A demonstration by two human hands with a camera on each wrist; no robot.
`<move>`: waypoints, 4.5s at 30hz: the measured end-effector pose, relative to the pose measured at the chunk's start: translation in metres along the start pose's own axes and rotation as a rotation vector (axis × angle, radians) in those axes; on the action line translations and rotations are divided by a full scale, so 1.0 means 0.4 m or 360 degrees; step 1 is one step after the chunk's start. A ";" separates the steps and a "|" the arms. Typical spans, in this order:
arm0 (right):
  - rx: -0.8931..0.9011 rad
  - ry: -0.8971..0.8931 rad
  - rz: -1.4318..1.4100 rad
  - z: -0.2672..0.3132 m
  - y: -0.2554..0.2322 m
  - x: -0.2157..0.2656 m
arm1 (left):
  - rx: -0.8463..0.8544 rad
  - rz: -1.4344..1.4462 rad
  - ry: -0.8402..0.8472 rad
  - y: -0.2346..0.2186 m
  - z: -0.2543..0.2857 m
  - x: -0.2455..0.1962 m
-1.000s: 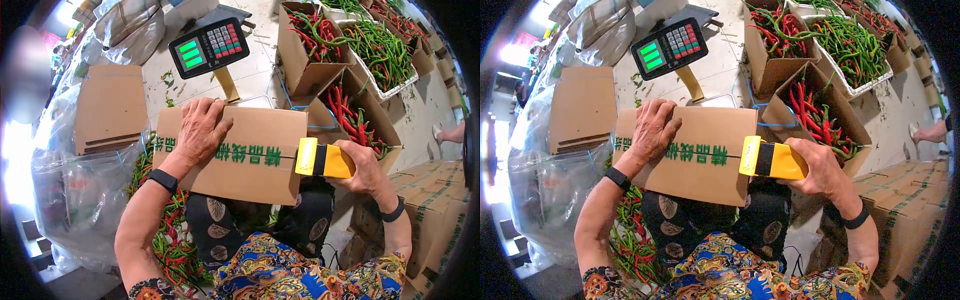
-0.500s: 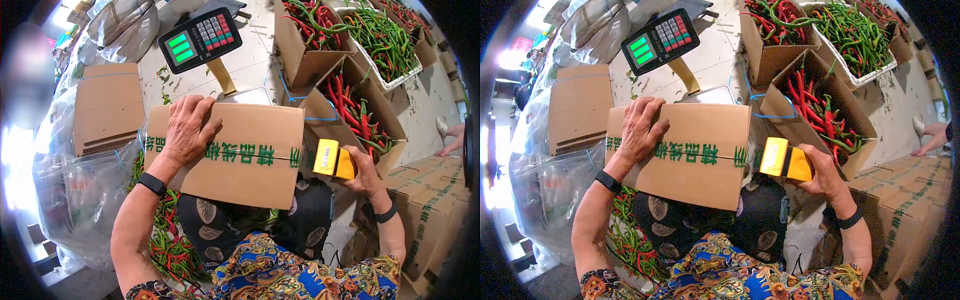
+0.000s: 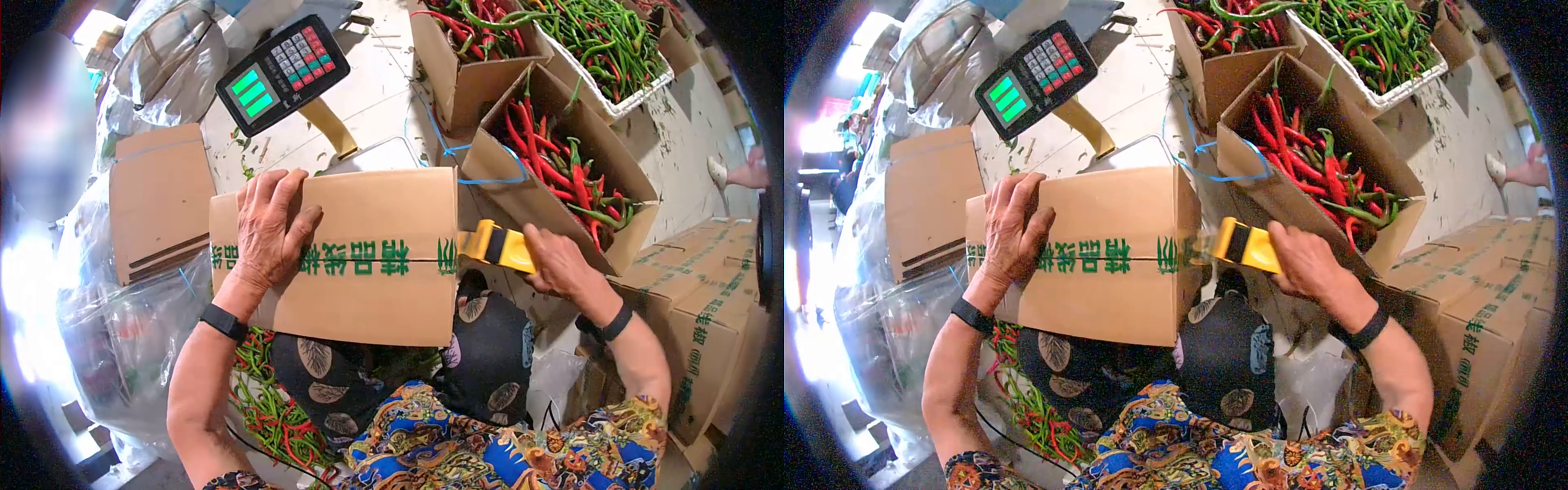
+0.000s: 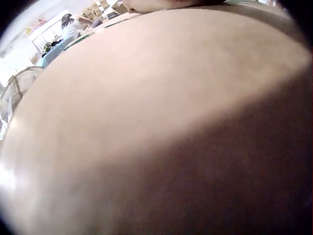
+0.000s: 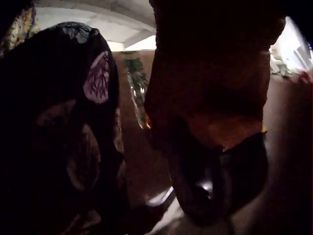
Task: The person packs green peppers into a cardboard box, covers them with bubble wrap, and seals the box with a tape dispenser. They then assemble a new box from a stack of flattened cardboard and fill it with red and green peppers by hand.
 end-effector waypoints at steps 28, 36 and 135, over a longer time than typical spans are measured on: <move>-0.0029 -0.0240 -0.0332 -0.012 0.269 -0.052 | 0.0006 -0.0091 -0.0024 0.007 -0.007 -0.013; -0.0875 0.0331 -0.1132 -0.102 0.056 -0.017 | 0.0029 -0.0113 -0.0025 0.017 -0.003 -0.004; -0.0347 0.0444 -0.0423 -0.510 0.029 0.189 | -0.0755 0.1749 -0.1366 0.360 0.234 0.193</move>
Point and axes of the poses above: each hand's wrist, its own z-axis away from the middle knuckle, its own y-axis out of the palm, x = y × z, the point moved 9 cm from there along -z, towards the middle knuckle, and after that the axes turned 2 degrees about -y, right-handed, at the moved point
